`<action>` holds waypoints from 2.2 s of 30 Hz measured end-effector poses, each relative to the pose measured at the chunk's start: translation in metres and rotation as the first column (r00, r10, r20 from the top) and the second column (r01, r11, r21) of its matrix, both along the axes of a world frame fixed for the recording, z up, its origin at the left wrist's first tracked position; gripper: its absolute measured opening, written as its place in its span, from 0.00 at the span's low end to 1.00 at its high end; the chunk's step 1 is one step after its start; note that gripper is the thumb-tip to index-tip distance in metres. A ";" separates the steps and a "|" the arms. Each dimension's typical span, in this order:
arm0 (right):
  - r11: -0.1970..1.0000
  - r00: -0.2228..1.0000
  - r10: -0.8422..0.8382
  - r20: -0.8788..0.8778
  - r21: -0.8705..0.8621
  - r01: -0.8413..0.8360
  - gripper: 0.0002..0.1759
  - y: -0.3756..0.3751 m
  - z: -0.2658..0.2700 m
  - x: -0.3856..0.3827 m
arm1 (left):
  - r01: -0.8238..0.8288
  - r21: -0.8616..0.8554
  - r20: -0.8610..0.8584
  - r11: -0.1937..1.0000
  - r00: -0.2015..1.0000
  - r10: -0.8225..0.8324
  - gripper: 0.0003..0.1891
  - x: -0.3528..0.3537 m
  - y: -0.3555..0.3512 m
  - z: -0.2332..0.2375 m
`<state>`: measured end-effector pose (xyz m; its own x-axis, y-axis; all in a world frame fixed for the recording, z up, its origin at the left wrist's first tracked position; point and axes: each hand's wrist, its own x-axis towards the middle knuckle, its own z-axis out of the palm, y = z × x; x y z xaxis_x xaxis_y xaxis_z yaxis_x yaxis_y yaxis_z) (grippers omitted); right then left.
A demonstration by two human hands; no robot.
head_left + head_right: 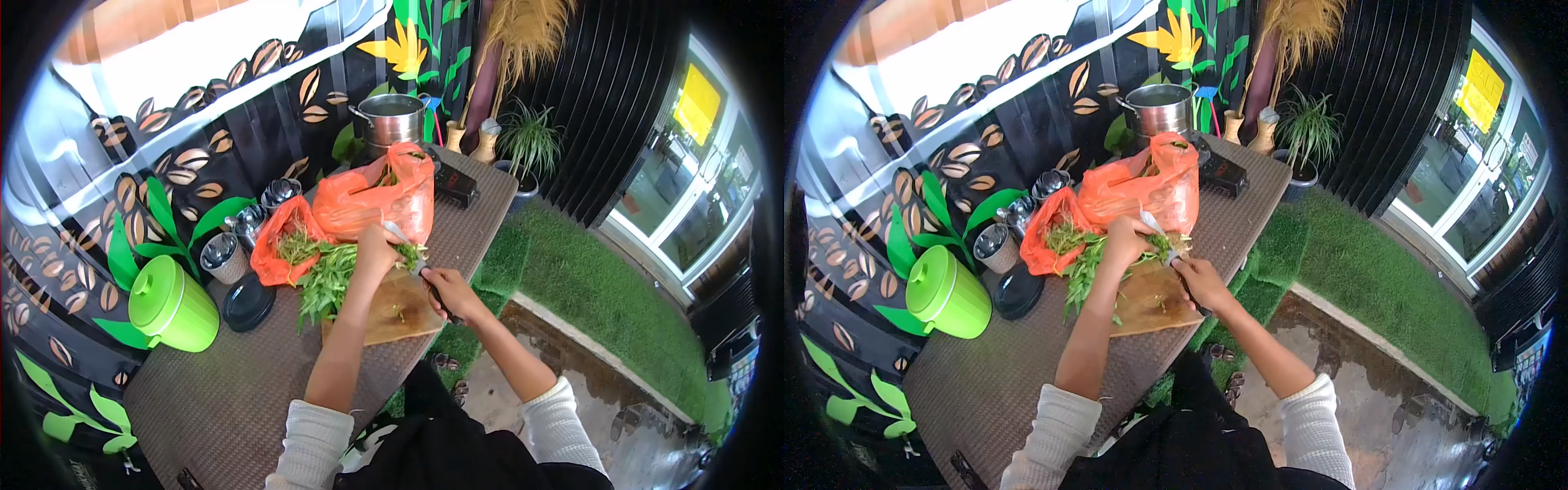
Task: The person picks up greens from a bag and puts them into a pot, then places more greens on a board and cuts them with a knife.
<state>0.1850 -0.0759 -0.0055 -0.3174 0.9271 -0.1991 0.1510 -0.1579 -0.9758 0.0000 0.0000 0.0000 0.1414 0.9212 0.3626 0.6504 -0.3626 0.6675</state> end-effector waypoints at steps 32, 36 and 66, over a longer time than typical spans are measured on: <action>0.448 0.721 -0.317 0.616 0.768 -0.458 0.16 0.581 0.101 0.065 | -0.275 0.108 -0.225 0.955 0.929 0.293 0.06 0.027 0.479 0.081; 0.327 0.575 -0.410 0.708 0.703 -0.632 0.12 0.562 0.104 0.078 | -0.289 0.089 -0.311 0.953 0.901 0.302 0.04 0.036 0.478 0.076; 0.946 0.939 0.324 0.116 -0.055 -0.319 0.21 0.559 0.086 0.126 | -0.156 0.111 0.006 0.981 0.988 0.157 0.06 0.044 0.458 0.079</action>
<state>0.3109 0.4826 0.0805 -0.5689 0.7714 -0.2852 0.3164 -0.1148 -0.9417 0.0444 0.4581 0.0792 -0.0003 0.8860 0.4637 0.7066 -0.3279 0.6270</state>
